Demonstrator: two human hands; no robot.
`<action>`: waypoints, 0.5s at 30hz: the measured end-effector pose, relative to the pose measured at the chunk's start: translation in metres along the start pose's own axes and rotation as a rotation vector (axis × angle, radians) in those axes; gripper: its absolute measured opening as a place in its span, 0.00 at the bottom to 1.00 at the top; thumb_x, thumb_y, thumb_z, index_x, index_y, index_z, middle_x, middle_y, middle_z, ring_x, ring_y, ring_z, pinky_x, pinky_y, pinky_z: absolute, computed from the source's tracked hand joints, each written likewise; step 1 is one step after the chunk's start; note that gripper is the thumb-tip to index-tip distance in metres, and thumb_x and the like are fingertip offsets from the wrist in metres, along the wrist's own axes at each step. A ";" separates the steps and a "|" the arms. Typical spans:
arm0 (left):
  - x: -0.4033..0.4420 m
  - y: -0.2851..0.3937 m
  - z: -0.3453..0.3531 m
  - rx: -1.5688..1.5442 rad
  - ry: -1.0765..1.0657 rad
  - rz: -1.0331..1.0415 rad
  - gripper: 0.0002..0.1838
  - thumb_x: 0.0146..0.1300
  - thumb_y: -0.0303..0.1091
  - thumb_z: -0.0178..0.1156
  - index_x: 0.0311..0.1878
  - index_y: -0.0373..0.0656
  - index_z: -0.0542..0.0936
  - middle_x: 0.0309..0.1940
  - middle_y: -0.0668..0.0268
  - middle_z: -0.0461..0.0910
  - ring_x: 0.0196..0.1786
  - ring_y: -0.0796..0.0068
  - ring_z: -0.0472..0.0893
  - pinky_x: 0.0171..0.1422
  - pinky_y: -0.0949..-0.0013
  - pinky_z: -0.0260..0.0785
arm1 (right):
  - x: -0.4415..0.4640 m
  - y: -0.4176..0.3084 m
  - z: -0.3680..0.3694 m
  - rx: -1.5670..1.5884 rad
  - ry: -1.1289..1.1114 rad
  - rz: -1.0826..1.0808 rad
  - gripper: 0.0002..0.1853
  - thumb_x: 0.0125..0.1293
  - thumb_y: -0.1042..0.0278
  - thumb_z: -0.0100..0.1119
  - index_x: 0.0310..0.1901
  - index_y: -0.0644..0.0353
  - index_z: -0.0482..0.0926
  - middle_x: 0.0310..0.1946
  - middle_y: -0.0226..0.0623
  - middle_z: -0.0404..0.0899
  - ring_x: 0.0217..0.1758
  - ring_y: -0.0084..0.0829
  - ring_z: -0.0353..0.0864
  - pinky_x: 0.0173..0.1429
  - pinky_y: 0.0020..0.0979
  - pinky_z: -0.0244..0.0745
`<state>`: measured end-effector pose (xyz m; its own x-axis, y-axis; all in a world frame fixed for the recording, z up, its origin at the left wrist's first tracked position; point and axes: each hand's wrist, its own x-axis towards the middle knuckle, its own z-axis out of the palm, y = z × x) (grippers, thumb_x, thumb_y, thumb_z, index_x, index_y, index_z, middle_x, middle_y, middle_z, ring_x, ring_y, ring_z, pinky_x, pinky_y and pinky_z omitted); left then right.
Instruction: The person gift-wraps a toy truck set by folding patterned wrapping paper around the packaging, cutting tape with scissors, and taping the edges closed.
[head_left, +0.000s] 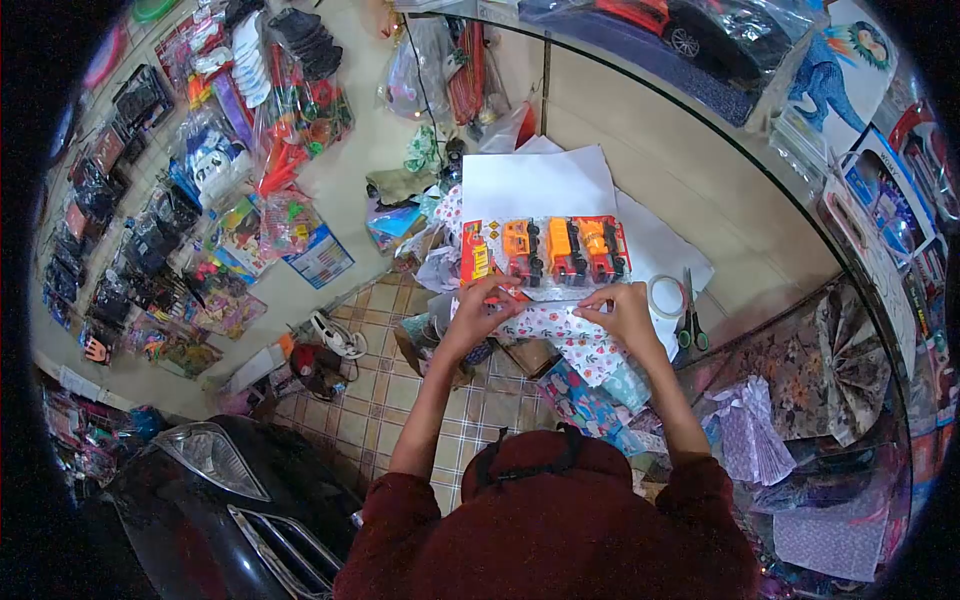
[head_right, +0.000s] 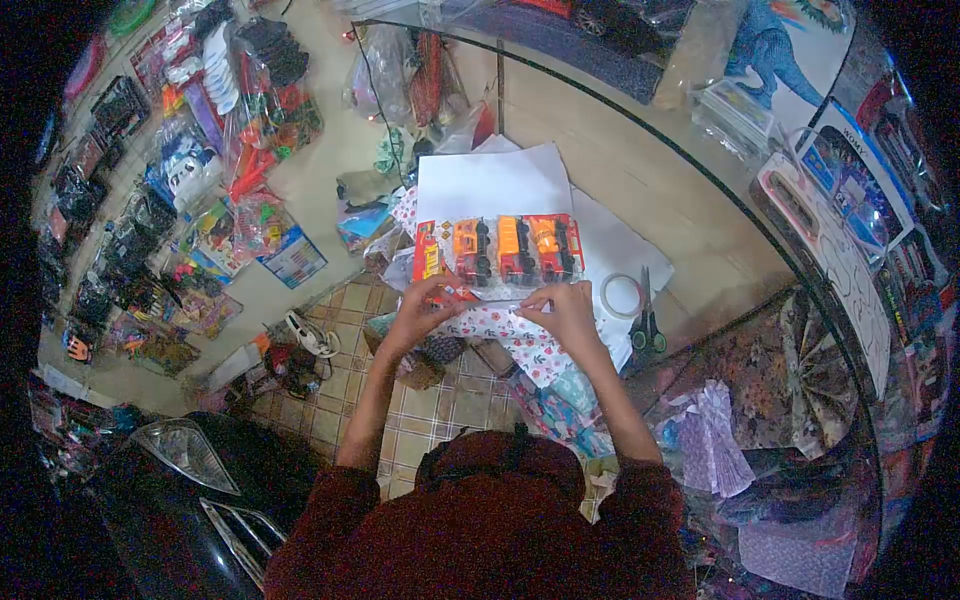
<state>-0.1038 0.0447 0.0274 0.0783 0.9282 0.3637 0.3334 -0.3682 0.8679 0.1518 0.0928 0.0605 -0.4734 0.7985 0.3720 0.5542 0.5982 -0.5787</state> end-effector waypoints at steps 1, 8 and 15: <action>0.001 0.003 0.000 0.001 -0.006 0.011 0.20 0.50 0.25 0.68 0.48 0.41 0.76 0.43 0.64 0.81 0.38 0.75 0.82 0.47 0.73 0.71 | 0.000 0.000 0.000 0.001 -0.041 0.049 0.10 0.47 0.61 0.72 0.28 0.57 0.85 0.20 0.34 0.81 0.19 0.25 0.72 0.32 0.29 0.61; -0.001 0.002 -0.007 0.041 -0.087 -0.054 0.18 0.53 0.29 0.66 0.49 0.44 0.78 0.44 0.66 0.81 0.45 0.75 0.80 0.60 0.64 0.63 | 0.006 -0.002 -0.004 0.030 -0.097 0.058 0.10 0.47 0.62 0.72 0.27 0.59 0.85 0.21 0.35 0.80 0.25 0.30 0.74 0.39 0.31 0.67; -0.007 -0.004 -0.009 0.126 -0.167 -0.086 0.15 0.55 0.38 0.66 0.46 0.49 0.80 0.39 0.70 0.81 0.48 0.76 0.78 0.69 0.54 0.45 | 0.014 0.003 -0.010 0.179 -0.241 -0.079 0.09 0.52 0.65 0.68 0.27 0.62 0.82 0.27 0.38 0.78 0.34 0.35 0.76 0.42 0.33 0.67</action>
<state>-0.1137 0.0393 0.0248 0.1953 0.9557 0.2200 0.4595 -0.2874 0.8404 0.1536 0.1068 0.0710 -0.6706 0.6982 0.2507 0.3902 0.6194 -0.6813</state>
